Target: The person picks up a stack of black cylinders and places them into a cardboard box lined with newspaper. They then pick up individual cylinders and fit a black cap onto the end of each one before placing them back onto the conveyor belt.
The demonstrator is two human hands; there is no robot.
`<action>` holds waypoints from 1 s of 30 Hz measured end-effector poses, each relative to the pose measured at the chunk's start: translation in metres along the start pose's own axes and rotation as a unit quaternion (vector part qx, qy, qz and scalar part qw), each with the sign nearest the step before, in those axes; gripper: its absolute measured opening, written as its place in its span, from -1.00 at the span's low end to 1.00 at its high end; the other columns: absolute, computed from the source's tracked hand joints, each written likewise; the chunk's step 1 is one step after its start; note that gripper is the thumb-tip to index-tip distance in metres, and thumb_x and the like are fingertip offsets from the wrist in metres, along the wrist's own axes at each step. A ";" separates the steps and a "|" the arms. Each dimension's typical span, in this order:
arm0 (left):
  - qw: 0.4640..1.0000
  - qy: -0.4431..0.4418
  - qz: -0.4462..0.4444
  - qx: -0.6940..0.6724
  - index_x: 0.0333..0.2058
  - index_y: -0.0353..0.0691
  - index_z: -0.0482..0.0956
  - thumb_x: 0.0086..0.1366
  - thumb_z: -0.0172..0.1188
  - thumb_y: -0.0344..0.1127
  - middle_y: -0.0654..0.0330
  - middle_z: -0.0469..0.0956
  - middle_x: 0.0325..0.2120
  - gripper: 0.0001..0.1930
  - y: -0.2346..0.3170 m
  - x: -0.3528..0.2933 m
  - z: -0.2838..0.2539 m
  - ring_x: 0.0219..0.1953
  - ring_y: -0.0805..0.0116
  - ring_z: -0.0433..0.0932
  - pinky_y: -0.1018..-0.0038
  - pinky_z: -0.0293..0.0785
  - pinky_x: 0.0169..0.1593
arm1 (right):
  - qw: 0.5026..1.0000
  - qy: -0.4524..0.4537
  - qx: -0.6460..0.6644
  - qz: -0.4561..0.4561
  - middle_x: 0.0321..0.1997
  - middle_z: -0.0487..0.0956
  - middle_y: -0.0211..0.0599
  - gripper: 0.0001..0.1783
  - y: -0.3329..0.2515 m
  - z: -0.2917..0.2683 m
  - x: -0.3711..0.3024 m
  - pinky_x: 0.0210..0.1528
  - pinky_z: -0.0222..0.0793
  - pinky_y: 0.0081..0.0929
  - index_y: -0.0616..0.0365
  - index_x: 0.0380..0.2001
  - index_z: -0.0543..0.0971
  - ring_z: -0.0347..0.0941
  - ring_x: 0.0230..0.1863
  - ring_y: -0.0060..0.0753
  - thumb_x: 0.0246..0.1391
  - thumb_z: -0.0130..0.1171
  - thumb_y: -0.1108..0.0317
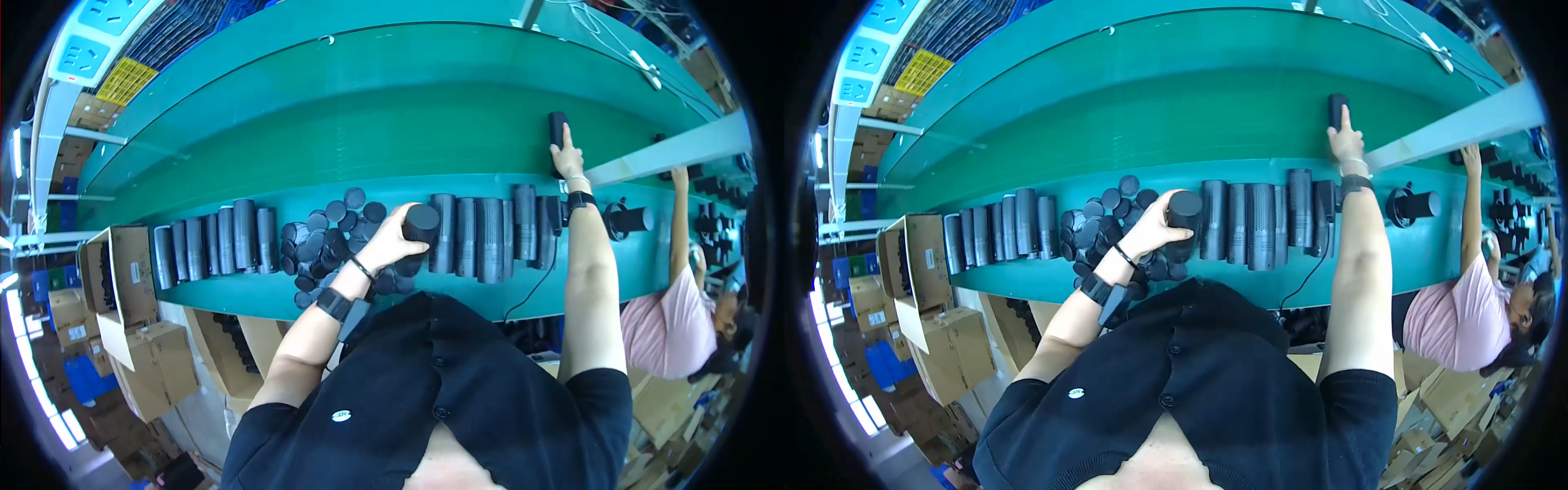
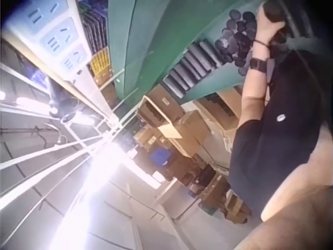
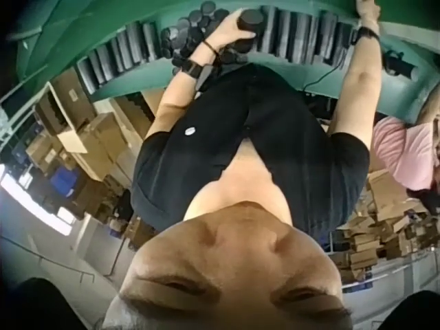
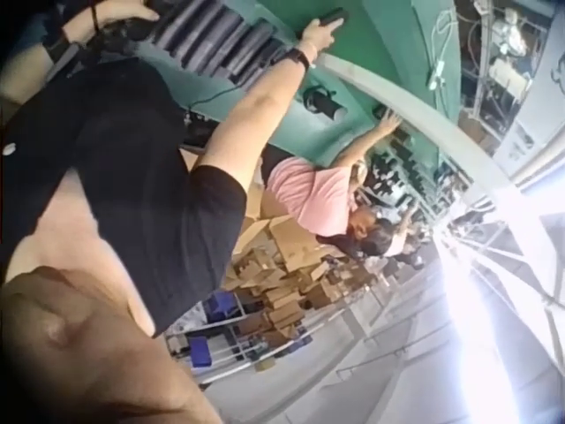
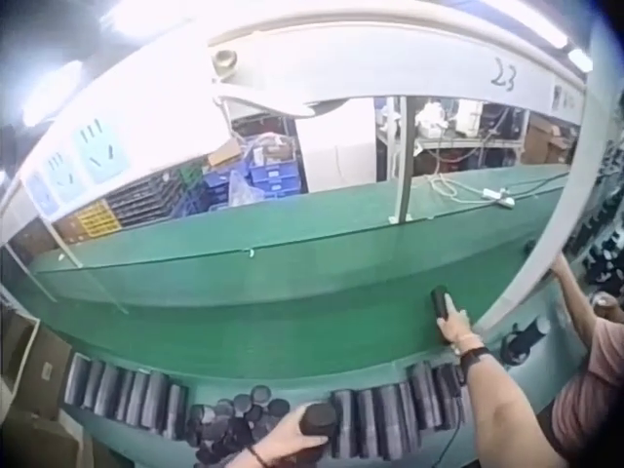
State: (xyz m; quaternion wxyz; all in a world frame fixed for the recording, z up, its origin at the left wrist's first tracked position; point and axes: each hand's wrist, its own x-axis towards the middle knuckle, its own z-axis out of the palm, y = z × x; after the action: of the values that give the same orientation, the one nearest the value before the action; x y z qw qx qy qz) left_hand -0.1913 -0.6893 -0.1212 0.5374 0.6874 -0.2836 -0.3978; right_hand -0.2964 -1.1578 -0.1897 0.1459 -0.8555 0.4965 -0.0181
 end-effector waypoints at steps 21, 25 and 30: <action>0.992 -0.015 0.058 -0.110 0.06 -0.16 0.30 0.10 0.33 -0.40 0.27 0.36 -0.03 -0.45 0.009 -0.025 -0.007 0.06 0.48 0.32 0.50 0.23 0.15 | 0.691 -0.511 0.454 -0.235 -0.35 0.60 -0.44 -0.63 -0.166 -0.043 -0.228 -0.32 0.42 -0.67 0.07 0.07 0.53 0.50 -0.36 -0.67 0.27 0.05 0.19; 0.991 -0.013 0.040 -0.125 -0.03 -0.17 0.36 0.15 0.30 -0.35 0.29 0.41 -0.15 -0.58 0.013 -0.022 0.001 -0.05 0.51 0.37 0.51 0.30 0.04 | 0.650 -0.485 0.543 -0.218 -0.39 0.54 -0.51 -0.55 -0.173 -0.021 -0.262 -0.40 0.34 -0.73 0.06 0.18 0.43 0.39 -0.45 -0.75 0.23 0.09 0.26; 0.994 0.043 0.055 -0.089 -0.09 -0.21 0.40 0.13 0.31 -0.34 0.25 0.44 -0.19 -0.62 0.020 -0.015 -0.003 -0.09 0.49 0.40 0.51 0.36 -0.02 | 0.678 -0.424 0.570 -0.188 -0.47 0.45 -0.55 -0.49 -0.186 -0.021 -0.269 -0.44 0.31 -0.72 0.05 0.19 0.40 0.35 -0.51 -0.74 0.16 0.17 0.33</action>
State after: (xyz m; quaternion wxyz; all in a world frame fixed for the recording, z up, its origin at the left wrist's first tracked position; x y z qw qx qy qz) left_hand -0.1961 -0.6805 -0.0979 0.6292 0.6364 -0.2609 -0.3618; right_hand -0.2797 -0.8462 -0.0897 0.7935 -0.5984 0.1032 0.0405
